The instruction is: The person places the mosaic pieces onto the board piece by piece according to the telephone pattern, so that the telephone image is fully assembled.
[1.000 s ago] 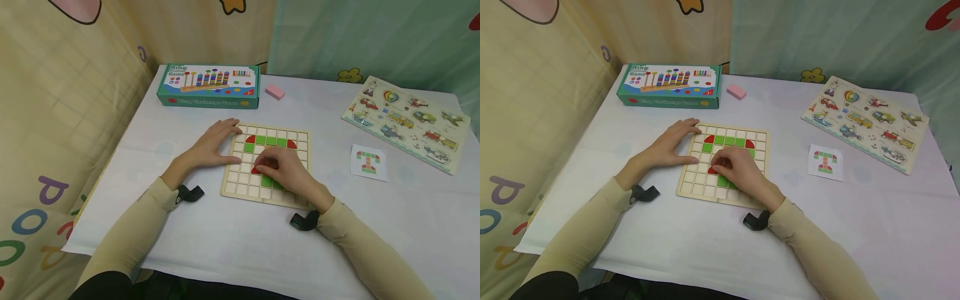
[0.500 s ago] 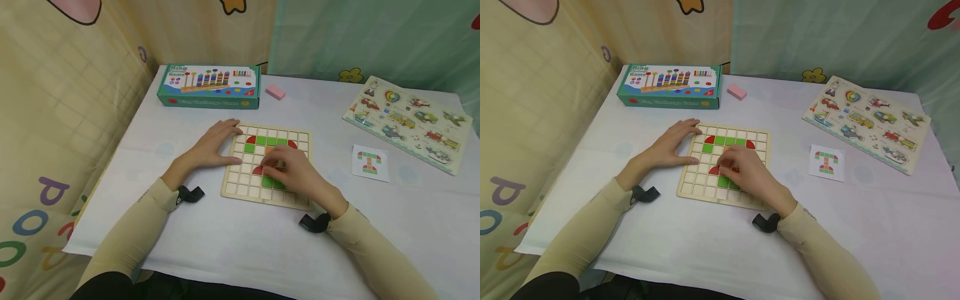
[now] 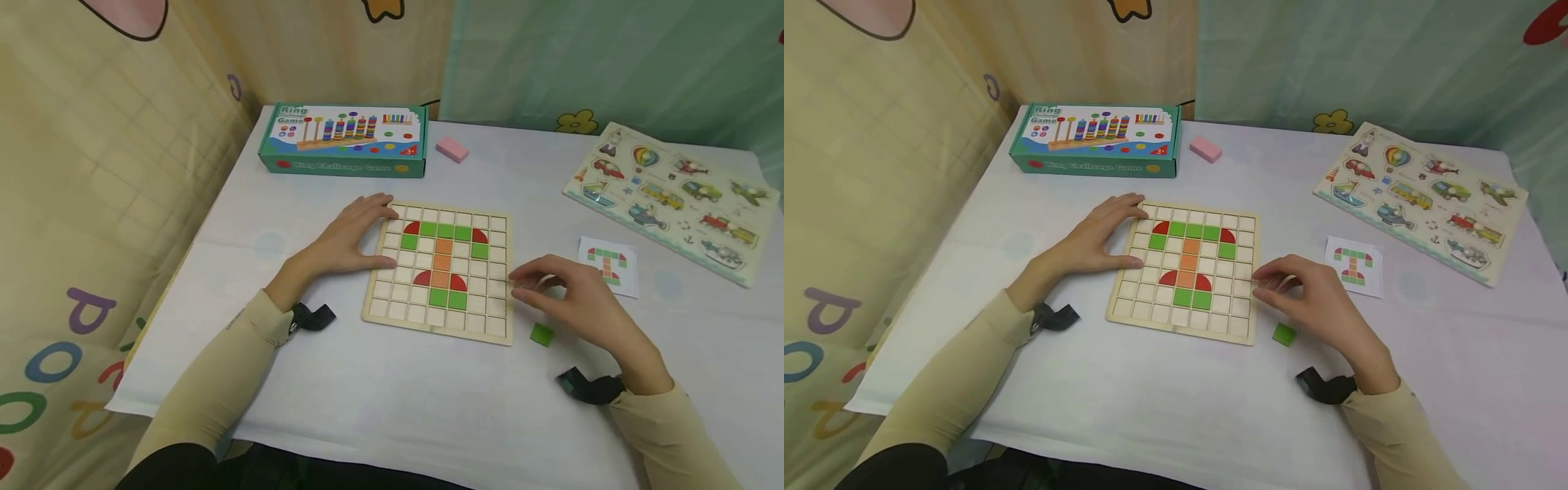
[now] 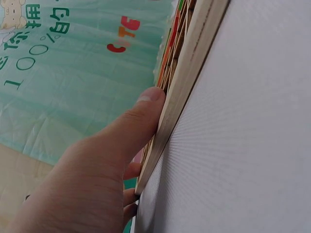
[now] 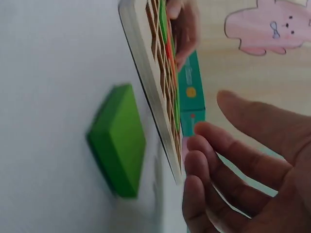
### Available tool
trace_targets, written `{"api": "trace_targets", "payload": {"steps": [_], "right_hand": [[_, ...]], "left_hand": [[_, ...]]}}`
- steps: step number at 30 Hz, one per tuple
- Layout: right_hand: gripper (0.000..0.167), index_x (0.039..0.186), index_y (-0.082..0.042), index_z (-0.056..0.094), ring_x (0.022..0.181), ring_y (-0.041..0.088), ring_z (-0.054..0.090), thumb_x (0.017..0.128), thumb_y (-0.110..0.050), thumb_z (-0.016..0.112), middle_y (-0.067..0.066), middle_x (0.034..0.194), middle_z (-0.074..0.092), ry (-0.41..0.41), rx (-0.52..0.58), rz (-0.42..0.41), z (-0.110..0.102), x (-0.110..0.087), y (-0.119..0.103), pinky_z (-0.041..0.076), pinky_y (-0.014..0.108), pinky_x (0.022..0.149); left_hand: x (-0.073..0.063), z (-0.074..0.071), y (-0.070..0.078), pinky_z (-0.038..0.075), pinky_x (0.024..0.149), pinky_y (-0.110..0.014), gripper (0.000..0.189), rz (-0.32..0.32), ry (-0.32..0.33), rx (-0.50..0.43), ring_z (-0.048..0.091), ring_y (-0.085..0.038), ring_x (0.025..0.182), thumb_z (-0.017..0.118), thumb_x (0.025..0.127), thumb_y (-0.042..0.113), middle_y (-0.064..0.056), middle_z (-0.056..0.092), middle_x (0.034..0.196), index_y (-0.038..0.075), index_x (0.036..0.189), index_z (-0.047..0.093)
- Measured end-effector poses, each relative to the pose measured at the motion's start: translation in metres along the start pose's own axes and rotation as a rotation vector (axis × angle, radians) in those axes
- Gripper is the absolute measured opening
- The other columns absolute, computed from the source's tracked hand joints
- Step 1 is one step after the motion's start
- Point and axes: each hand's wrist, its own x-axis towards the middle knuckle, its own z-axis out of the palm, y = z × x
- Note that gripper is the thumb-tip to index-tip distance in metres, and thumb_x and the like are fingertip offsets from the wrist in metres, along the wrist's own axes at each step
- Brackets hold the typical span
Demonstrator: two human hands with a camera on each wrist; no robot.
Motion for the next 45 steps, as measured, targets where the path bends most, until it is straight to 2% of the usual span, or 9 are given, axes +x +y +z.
{"api": "trace_targets", "payload": {"steps": [9,13,16,23,27,30,34,38,45], "right_hand": [[0.039,0.096,-0.024,0.076,0.079,0.008,0.061,0.069,-0.039,0.1,-0.01,0.084,0.069,-0.187,-0.092,0.079,-0.016,-0.011,0.008,0.056,0.021,0.072],[0.039,0.094,-0.022,0.071,0.076,0.008,0.057,0.07,-0.035,0.099,-0.009,0.081,0.063,-0.301,-0.1,0.126,-0.02,-0.016,0.005,0.051,0.022,0.067],[0.036,0.092,-0.021,0.069,0.074,0.006,0.055,0.072,-0.027,0.098,-0.009,0.078,0.06,-0.343,-0.105,0.132,-0.021,-0.02,0.004,0.048,0.022,0.064],[0.033,0.087,-0.024,0.067,0.07,0.003,0.051,0.074,-0.018,0.097,-0.012,0.074,0.056,-0.295,-0.089,0.057,-0.016,-0.023,0.005,0.045,0.021,0.061],[0.03,0.085,-0.026,0.067,0.067,0.002,0.05,0.078,-0.02,0.095,-0.015,0.071,0.052,-0.274,-0.048,0.014,-0.01,-0.02,0.005,0.044,0.02,0.059],[0.024,0.088,-0.027,0.071,0.07,0.003,0.055,0.082,-0.021,0.093,-0.016,0.075,0.059,-0.241,-0.002,-0.022,-0.007,-0.017,0.005,0.051,0.019,0.063],[0.017,0.098,-0.027,0.077,0.081,0.005,0.065,0.089,-0.016,0.086,-0.015,0.09,0.072,-0.189,0.069,-0.033,-0.006,-0.013,0.004,0.06,0.018,0.076],[0.017,0.105,-0.024,0.08,0.085,0.005,0.067,0.093,-0.013,0.082,-0.014,0.096,0.075,-0.145,0.083,-0.047,0.003,-0.003,-0.007,0.061,0.018,0.079],[0.012,0.106,-0.016,0.081,0.083,0.008,0.066,0.094,-0.013,0.08,-0.008,0.093,0.076,-0.129,0.06,-0.117,0.031,0.03,-0.041,0.062,0.027,0.075]], "left_hand": [[-0.004,-0.001,0.0,0.005,0.136,-0.039,0.081,-0.018,0.006,-0.006,0.017,-0.019,0.164,0.082,0.084,0.06,-0.004,0.03,0.173,0.02,0.148,0.051],[-0.002,0.0,0.001,0.005,0.136,-0.038,0.081,-0.003,0.012,-0.016,0.017,-0.02,0.163,0.082,0.084,0.059,-0.005,0.031,0.172,0.019,0.147,0.051],[0.0,0.001,0.002,0.005,0.136,-0.038,0.081,0.004,0.01,-0.018,0.017,-0.02,0.164,0.082,0.084,0.059,-0.005,0.032,0.172,0.019,0.147,0.051],[0.002,0.0,0.003,0.005,0.136,-0.038,0.082,0.002,0.0,-0.007,0.017,-0.02,0.164,0.082,0.084,0.06,-0.005,0.03,0.173,0.018,0.148,0.051],[0.0,0.0,0.002,0.005,0.136,-0.038,0.081,-0.006,0.002,-0.011,0.017,-0.02,0.164,0.082,0.084,0.059,-0.004,0.03,0.173,0.018,0.147,0.051],[0.001,0.001,0.002,0.005,0.136,-0.038,0.082,-0.009,0.003,-0.011,0.017,-0.02,0.164,0.082,0.084,0.059,-0.004,0.03,0.173,0.018,0.147,0.051],[0.001,0.002,0.002,0.005,0.136,-0.038,0.081,-0.003,0.006,-0.016,0.017,-0.02,0.164,0.082,0.084,0.059,-0.004,0.031,0.172,0.019,0.147,0.051],[0.002,0.003,0.003,0.004,0.136,-0.037,0.081,-0.004,-0.004,-0.011,0.017,-0.02,0.164,0.081,0.085,0.06,-0.005,0.031,0.173,0.019,0.148,0.051],[0.0,0.0,0.002,0.005,0.136,-0.038,0.081,-0.006,0.001,0.0,0.017,-0.02,0.164,0.08,0.085,0.061,-0.005,0.03,0.173,0.018,0.148,0.05]]}}
